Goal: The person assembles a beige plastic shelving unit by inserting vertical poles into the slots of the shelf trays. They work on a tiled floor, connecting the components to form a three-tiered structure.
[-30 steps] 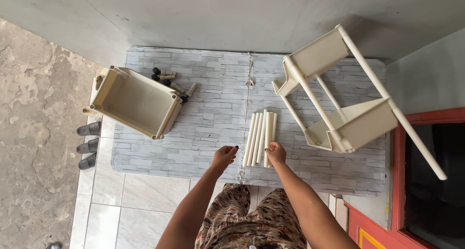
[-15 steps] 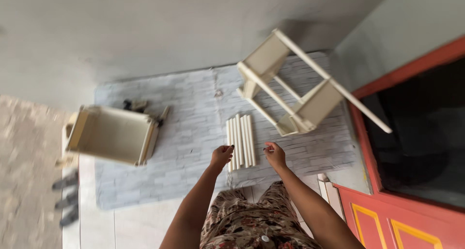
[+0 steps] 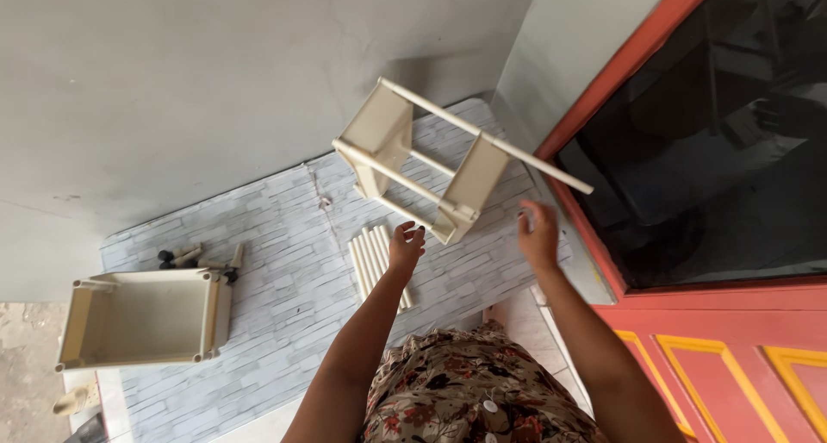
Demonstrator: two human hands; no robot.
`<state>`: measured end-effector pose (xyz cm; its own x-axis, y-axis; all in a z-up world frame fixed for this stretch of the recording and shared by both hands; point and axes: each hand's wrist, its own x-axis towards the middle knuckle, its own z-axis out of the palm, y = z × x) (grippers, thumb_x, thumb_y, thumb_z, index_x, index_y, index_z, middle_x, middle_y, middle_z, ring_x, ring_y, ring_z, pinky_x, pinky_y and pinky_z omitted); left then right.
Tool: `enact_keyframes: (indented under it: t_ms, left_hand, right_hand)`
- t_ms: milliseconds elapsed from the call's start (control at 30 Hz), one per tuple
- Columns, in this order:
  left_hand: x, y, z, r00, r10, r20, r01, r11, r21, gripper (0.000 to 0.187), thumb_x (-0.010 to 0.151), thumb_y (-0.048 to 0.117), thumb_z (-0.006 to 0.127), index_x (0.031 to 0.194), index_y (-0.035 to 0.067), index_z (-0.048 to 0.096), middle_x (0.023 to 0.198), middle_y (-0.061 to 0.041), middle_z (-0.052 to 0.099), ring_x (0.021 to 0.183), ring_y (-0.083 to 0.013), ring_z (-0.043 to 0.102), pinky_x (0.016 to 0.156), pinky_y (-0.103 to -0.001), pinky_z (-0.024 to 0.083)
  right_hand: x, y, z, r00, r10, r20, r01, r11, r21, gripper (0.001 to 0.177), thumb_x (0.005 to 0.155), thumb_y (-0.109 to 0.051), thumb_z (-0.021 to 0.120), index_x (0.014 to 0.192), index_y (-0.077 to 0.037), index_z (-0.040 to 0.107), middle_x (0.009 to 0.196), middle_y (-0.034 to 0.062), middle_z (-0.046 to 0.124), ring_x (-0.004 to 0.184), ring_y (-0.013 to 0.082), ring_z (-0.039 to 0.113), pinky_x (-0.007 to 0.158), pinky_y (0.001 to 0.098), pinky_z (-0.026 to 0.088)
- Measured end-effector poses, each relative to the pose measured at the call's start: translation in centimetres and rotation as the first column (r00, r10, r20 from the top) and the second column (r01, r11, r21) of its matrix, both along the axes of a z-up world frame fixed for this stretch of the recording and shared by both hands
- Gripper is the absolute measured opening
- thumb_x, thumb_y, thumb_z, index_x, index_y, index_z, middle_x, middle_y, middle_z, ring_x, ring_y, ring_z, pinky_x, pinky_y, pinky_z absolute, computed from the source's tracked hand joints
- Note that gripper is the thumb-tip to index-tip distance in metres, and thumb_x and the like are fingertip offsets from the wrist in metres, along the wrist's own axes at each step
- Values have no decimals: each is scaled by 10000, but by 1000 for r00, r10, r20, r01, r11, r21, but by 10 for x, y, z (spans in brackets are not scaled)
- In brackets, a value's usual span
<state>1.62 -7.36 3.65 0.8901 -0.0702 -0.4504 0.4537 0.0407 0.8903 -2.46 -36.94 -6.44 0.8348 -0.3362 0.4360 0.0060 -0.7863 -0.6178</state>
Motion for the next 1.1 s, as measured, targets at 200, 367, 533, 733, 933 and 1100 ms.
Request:
enact_keyframes:
  t_ms: [200, 367, 533, 733, 933, 1100]
  left_hand:
    - [4, -41, 9, 998, 15, 60, -13, 999, -29, 617, 954, 266, 676, 1483, 21, 473, 1158, -81, 678, 934, -146, 662, 732, -293, 592]
    - [3, -65, 29, 988, 94, 122, -85, 993, -80, 645, 948, 233, 675, 1495, -17, 443, 1119, -89, 721, 925, -126, 691, 761, -265, 614]
    - [0, -73, 53, 959, 110, 262, -157, 974, 166, 519, 976, 257, 703, 1404, -14, 590, 1029, -140, 777, 834, -180, 684, 733, -305, 545]
    - [19, -60, 22, 954, 135, 268, -226, 912, 344, 587, 918, 344, 704, 1429, 83, 580, 1045, -113, 796, 890, -175, 742, 819, -346, 572]
    - [48, -42, -50, 954, 115, 276, -237, 854, 464, 572, 916, 308, 703, 1441, 105, 602, 1247, -115, 720, 1073, -220, 710, 936, -374, 556]
    - [58, -54, -79, 911, -118, 395, -265, 567, 780, 719, 940, 323, 719, 1557, 106, 420, 1657, -175, 244, 1546, -383, 201, 1234, -501, 274]
  right_hand:
    - [40, -77, 46, 991, -83, -106, 25, 886, -463, 452, 923, -118, 654, 1368, -118, 578, 1360, 171, 577, 1297, 369, 517, 1026, 609, 348]
    - [63, -106, 37, 821, -124, -557, -134, 907, -400, 515, 983, -163, 574, 1488, -164, 476, 1279, 109, 620, 1258, 306, 548, 1125, 665, 251]
    - [57, -127, 24, 845, 66, -530, -246, 929, -275, 246, 1026, -256, 605, 1199, -112, 705, 1104, 128, 706, 1060, 357, 672, 895, 511, 554]
    - [12, -108, 19, 626, 278, -729, -239, 958, 160, 260, 991, -303, 634, 1135, -107, 726, 821, 74, 716, 695, 236, 686, 578, 385, 556]
    - [-16, -75, 12, 672, 459, -582, -179, 863, 473, 317, 997, -320, 646, 1088, -25, 720, 752, 66, 729, 630, 131, 723, 596, 292, 601]
    - [-18, -59, 11, 659, 419, -624, -6, 833, 553, 309, 1032, -284, 535, 1175, -40, 660, 738, 41, 624, 544, 134, 620, 507, 324, 551]
